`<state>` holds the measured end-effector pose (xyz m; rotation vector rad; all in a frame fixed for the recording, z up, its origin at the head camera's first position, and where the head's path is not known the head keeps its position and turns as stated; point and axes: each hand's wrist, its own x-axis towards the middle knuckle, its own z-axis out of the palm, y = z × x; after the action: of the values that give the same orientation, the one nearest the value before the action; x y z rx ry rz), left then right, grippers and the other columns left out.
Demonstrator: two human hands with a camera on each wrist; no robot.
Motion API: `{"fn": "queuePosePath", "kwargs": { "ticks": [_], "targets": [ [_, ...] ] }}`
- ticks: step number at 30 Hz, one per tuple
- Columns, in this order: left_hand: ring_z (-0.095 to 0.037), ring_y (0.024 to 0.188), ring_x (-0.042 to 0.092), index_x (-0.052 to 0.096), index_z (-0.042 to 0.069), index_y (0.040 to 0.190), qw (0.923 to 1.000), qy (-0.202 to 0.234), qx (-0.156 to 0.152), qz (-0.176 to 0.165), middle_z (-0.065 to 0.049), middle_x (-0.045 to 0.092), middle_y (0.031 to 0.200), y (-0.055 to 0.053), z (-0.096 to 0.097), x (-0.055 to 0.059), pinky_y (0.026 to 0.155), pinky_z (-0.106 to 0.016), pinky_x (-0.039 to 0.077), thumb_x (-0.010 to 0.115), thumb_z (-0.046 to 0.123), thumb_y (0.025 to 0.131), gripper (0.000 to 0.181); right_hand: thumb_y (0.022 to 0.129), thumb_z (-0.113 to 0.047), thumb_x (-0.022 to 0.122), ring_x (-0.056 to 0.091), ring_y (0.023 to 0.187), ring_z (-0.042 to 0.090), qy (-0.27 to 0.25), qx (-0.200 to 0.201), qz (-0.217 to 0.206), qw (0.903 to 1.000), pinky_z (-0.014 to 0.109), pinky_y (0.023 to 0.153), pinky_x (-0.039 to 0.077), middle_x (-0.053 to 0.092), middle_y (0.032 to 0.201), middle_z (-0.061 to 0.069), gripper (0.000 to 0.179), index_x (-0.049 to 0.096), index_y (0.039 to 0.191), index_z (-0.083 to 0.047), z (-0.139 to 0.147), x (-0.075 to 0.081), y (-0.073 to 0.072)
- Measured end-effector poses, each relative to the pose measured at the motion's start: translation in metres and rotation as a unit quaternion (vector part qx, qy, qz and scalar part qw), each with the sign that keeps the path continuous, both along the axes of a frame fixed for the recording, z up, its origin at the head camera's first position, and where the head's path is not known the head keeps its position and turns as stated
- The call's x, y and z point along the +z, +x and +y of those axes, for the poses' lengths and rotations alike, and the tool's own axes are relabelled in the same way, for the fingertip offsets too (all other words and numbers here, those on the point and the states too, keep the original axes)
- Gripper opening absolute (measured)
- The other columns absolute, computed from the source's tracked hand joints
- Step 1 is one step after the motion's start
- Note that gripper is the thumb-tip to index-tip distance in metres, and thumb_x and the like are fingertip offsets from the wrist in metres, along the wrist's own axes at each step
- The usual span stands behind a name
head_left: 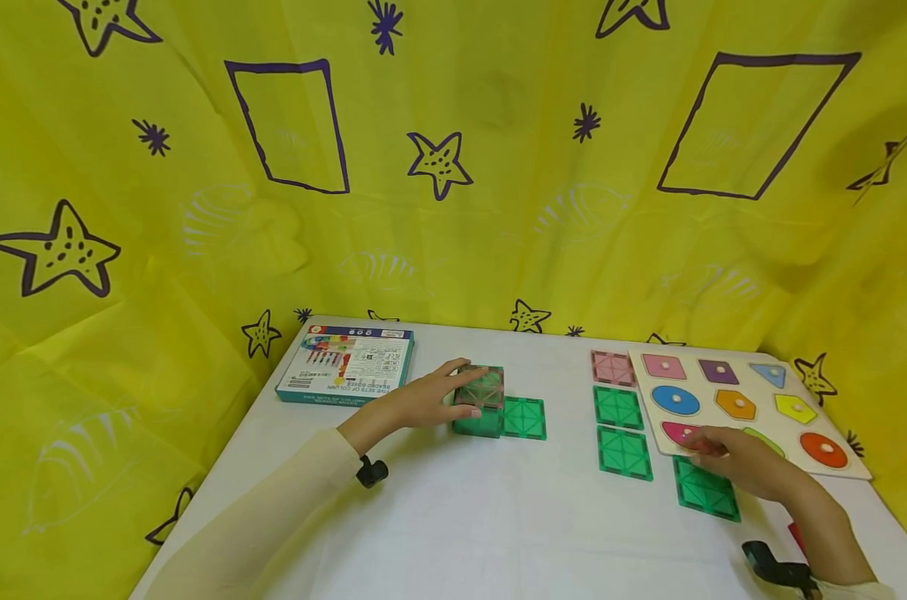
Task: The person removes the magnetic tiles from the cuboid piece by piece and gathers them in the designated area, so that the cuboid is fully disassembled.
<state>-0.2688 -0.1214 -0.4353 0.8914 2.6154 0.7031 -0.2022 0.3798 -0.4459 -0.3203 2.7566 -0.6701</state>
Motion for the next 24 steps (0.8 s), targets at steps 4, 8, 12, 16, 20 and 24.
{"fn": "queuePosePath", "kwargs": {
  "ticks": [4,8,12,16,20,24],
  "targets": [
    [-0.040,0.154,0.037,0.027,0.033,0.169,1.0000,-0.004,-0.001,0.001,-0.013,0.014,0.177,-0.001,0.002,0.000,0.118,-0.060,0.040,0.060,0.053,0.106,0.074,0.101,-0.019,0.072,0.058,0.094,0.023,-0.007,0.014,0.034,0.9993,0.028,0.074,0.052,0.065,0.101,0.004,0.037,0.067,0.131,0.003,-0.016,0.007,-0.006],
    [-0.040,0.155,0.035,0.027,0.033,0.169,1.0000,-0.006,0.001,-0.002,-0.013,0.013,0.177,-0.001,0.002,-0.001,0.118,-0.060,0.040,0.060,0.053,0.106,0.074,0.101,-0.022,0.073,0.063,0.098,0.027,-0.036,0.038,0.058,0.9969,0.036,0.079,0.058,0.068,0.112,0.014,0.049,0.060,0.140,0.005,-0.044,0.011,-0.014],
    [-0.039,0.156,0.034,0.026,0.033,0.169,1.0000,-0.004,0.001,-0.004,-0.013,0.013,0.177,-0.002,0.000,-0.003,0.119,-0.060,0.039,0.060,0.052,0.106,0.075,0.099,-0.029,0.077,0.063,0.113,0.039,-0.051,0.054,0.055,0.9957,0.054,0.090,0.060,0.061,0.130,0.027,0.066,0.051,0.149,0.005,-0.082,0.007,-0.024],
    [-0.040,0.155,0.035,0.027,0.033,0.169,1.0000,-0.003,-0.002,-0.002,-0.013,0.013,0.177,-0.002,0.001,-0.003,0.118,-0.061,0.039,0.060,0.052,0.106,0.074,0.096,-0.037,0.079,0.053,0.130,0.049,-0.052,0.074,0.061,0.9941,0.067,0.102,0.051,0.050,0.146,0.031,0.078,0.044,0.156,0.000,-0.121,0.003,-0.030],
    [-0.041,0.155,0.036,0.027,0.033,0.169,1.0000,-0.006,0.001,-0.004,-0.013,0.013,0.177,-0.002,0.001,-0.002,0.118,-0.061,0.040,0.061,0.051,0.106,0.074,0.093,-0.041,0.082,0.048,0.138,0.051,-0.047,0.112,0.077,0.9896,0.070,0.107,0.046,0.044,0.154,0.032,0.091,0.036,0.162,-0.004,-0.157,-0.003,-0.037],
    [-0.041,0.154,0.037,0.027,0.033,0.169,1.0000,-0.009,0.003,-0.002,-0.013,0.013,0.177,-0.002,0.001,-0.003,0.118,-0.060,0.040,0.061,0.052,0.106,0.074,0.091,-0.040,0.085,0.042,0.143,0.053,-0.036,0.143,0.070,0.9866,0.071,0.110,0.042,0.040,0.157,0.032,0.097,0.033,0.164,-0.005,-0.182,-0.012,-0.045]
  ]
}}
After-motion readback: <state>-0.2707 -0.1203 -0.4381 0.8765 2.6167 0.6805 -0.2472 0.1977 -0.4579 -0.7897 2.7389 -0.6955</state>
